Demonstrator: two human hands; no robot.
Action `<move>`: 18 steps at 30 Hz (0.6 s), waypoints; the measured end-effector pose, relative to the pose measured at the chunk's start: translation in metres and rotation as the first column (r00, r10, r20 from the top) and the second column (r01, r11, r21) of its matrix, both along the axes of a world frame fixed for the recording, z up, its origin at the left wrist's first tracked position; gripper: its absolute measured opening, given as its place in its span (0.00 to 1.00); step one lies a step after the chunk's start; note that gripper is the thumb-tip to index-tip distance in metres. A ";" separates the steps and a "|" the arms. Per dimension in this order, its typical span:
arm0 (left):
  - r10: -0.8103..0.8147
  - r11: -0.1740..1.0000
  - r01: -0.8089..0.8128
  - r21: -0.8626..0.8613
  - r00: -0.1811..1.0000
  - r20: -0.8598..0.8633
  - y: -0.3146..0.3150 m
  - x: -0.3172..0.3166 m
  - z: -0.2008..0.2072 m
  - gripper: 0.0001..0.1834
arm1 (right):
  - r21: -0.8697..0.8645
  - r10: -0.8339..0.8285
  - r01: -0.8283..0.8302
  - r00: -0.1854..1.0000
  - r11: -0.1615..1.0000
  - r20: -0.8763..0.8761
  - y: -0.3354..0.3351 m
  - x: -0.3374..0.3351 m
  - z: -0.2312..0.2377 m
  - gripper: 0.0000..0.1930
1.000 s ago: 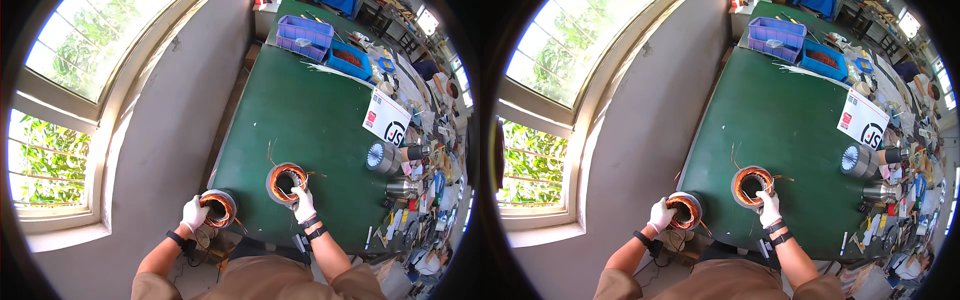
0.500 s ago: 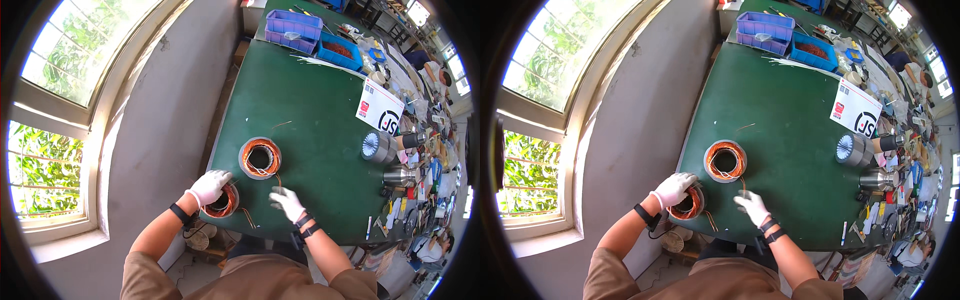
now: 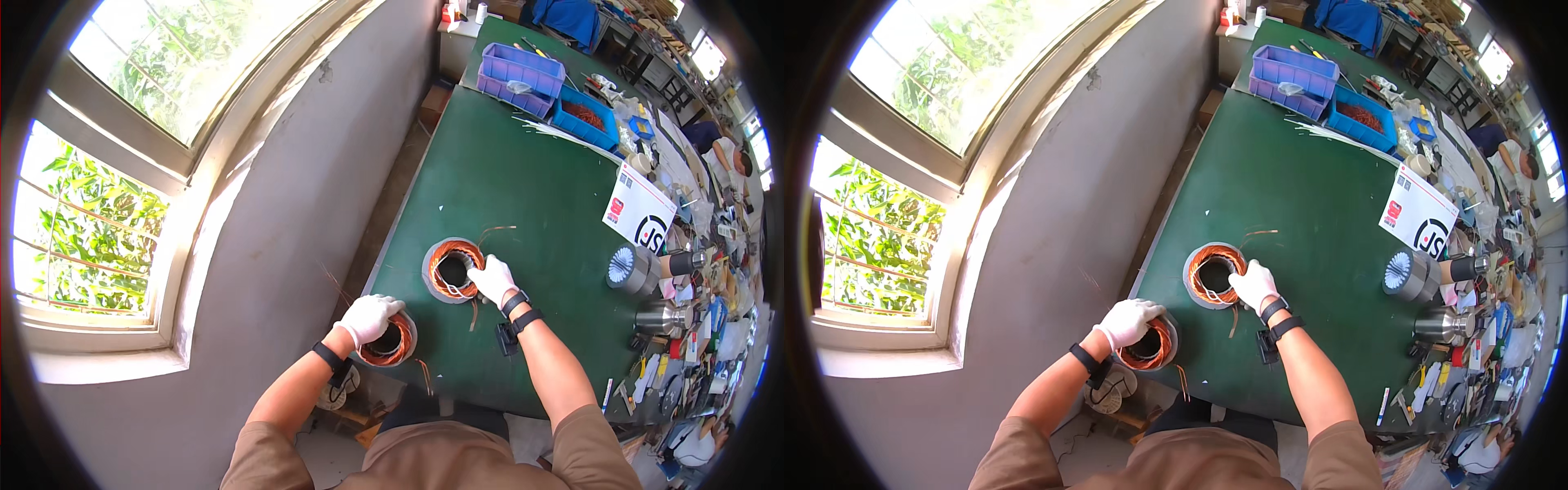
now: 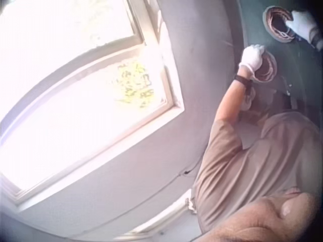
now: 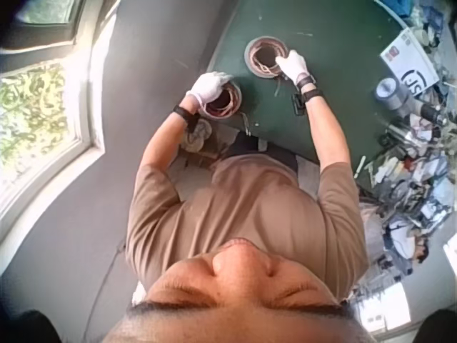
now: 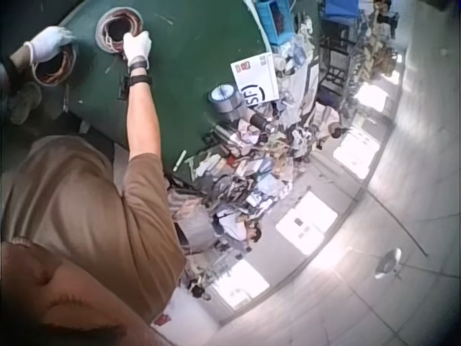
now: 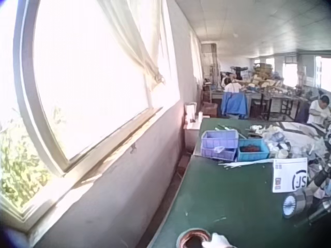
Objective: Inserting copper wire coils into a motor stator.
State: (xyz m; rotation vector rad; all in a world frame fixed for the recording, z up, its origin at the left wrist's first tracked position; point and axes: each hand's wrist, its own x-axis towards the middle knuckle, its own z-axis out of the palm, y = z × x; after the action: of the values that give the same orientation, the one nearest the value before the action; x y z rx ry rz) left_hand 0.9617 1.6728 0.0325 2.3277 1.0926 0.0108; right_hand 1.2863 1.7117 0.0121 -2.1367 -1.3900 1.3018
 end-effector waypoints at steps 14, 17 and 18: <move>0.065 0.984 -0.116 0.132 0.938 0.340 -0.023 -0.010 0.088 0.25 | -0.190 -0.378 0.336 0.887 0.923 -0.264 -0.020 -0.067 -0.005 0.37; 0.699 0.692 -0.708 -0.138 0.612 0.369 -0.079 -0.060 0.100 0.19 | -0.206 -0.398 0.345 0.853 0.916 -0.337 -0.030 -0.062 -0.004 0.38; 0.742 0.650 -0.740 -0.173 0.569 0.354 -0.092 -0.075 0.085 0.16 | -0.167 -0.392 0.356 0.857 0.920 -0.334 -0.031 -0.064 -0.003 0.38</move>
State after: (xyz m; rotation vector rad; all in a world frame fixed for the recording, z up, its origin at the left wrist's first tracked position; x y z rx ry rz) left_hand 0.8863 1.5804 0.1172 1.5610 1.7461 0.7708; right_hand 1.2224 1.6802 0.0089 -1.9613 -0.7297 1.5224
